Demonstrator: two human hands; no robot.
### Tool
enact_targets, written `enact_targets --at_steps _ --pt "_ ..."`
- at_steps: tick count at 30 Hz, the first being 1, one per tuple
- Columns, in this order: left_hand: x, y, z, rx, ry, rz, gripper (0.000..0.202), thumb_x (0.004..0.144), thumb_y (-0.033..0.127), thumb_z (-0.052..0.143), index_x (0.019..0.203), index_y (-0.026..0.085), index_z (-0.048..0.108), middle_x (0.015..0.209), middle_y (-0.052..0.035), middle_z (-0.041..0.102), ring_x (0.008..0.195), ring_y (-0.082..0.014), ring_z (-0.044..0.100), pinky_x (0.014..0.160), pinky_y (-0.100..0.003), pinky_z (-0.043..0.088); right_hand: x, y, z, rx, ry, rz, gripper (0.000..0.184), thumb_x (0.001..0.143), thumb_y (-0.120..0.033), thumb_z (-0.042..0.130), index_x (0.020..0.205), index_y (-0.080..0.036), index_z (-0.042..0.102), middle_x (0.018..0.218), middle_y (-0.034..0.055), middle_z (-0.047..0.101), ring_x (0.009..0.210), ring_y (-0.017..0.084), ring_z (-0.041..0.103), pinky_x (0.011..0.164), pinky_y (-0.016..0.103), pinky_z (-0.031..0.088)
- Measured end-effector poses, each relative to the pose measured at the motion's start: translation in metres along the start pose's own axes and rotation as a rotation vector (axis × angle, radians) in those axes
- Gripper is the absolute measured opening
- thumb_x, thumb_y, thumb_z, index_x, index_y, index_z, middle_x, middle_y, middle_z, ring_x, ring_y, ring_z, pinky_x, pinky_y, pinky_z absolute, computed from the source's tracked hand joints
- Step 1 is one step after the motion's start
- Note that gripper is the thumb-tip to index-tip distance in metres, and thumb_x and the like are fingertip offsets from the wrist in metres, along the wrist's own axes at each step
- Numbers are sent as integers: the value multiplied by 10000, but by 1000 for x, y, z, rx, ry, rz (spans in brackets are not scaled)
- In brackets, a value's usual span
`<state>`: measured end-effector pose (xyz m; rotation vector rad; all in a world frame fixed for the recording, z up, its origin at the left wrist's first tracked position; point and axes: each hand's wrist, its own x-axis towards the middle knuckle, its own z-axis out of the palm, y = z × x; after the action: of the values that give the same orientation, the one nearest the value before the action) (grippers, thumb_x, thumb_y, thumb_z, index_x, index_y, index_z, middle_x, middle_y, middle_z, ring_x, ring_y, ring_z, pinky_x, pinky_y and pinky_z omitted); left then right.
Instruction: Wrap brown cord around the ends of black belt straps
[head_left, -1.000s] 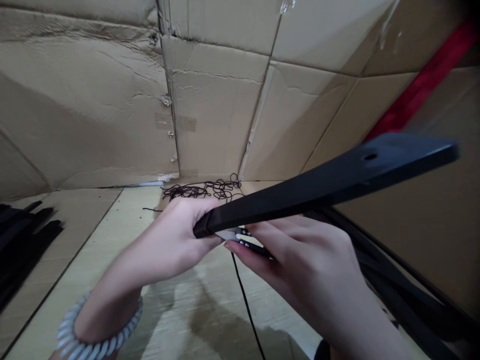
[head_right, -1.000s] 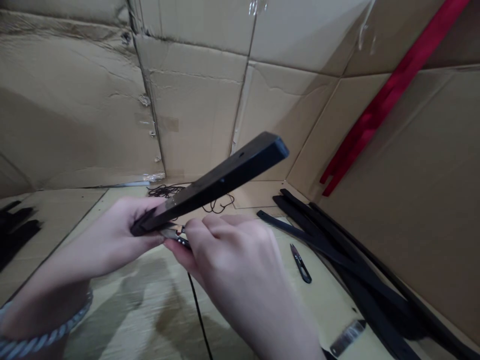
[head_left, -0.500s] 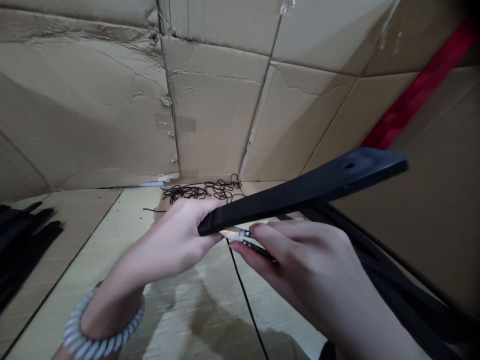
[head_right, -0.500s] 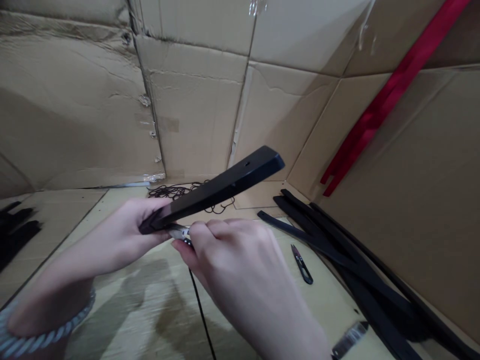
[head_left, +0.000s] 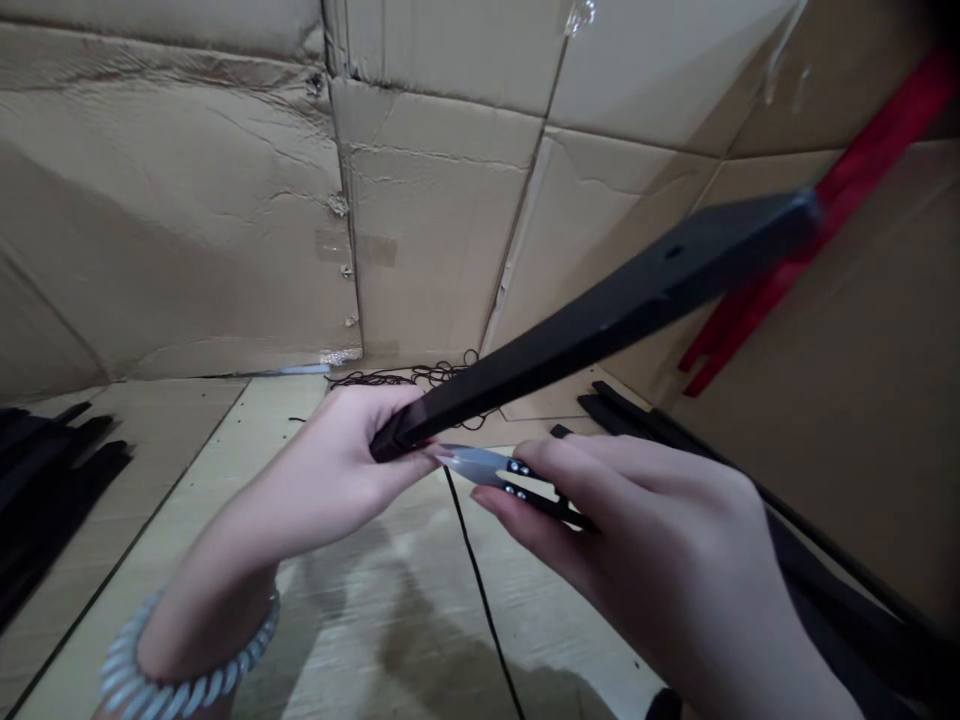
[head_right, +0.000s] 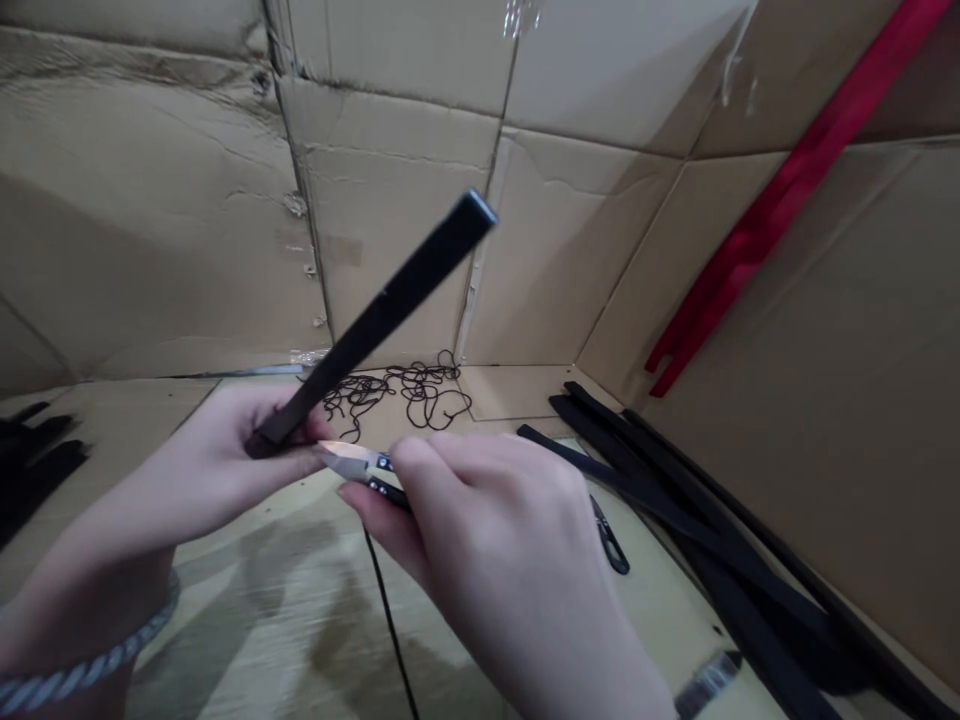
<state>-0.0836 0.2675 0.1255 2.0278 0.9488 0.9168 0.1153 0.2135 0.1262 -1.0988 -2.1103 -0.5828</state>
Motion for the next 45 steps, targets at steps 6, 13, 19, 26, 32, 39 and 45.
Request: enact_targets --at_steps 6,13,19,26,32,39,45 --pt "0 2 4 106 -23 13 164 790 200 580 653 185 493 606 71 455 571 -87 431 493 -188 328 0 -1 3 36 -74 2 219 913 -336 604 792 -171 681 597 -25 635 530 121 573 525 258 345" --pt "0 -1 12 142 -61 29 103 822 175 565 722 197 549 664 63 570 630 -109 543 535 -202 375 1 -1 5 -42 -74 -17 269 911 -388 595 776 -178 696 553 -22 626 512 156 588 520 290 352" --pt "1 -4 8 184 -63 7 97 821 186 557 725 193 553 664 55 568 629 -117 539 535 -213 368 1 0 3 -9 -101 -63 221 902 -284 620 719 -172 674 566 -28 621 511 138 575 523 293 341" --pt "3 -7 9 200 -71 26 93 851 210 537 771 190 580 717 38 597 666 -129 553 570 -229 381 2 -1 3 -23 -121 -82 316 915 -285 602 620 -173 594 522 -25 565 473 130 531 493 296 292" --pt "-2 -8 -11 146 122 -5 238 841 320 607 670 184 513 583 63 411 530 -91 390 480 -209 309 0 6 -10 -55 -22 10 385 954 -328 529 604 -172 570 473 -32 475 408 88 385 450 263 259" --pt "-3 0 -7 53 69 -4 235 847 331 599 684 190 505 582 68 394 522 -82 363 469 -191 302 2 5 -9 9 -26 37 361 938 -404 538 681 -169 632 488 -25 510 417 96 418 449 258 258" --pt "11 -18 2 329 117 -23 233 850 336 550 672 194 500 589 44 470 551 -119 440 505 -224 313 2 -1 -4 253 -411 115 338 916 -499 548 774 -195 597 541 -50 549 468 100 474 457 229 269"
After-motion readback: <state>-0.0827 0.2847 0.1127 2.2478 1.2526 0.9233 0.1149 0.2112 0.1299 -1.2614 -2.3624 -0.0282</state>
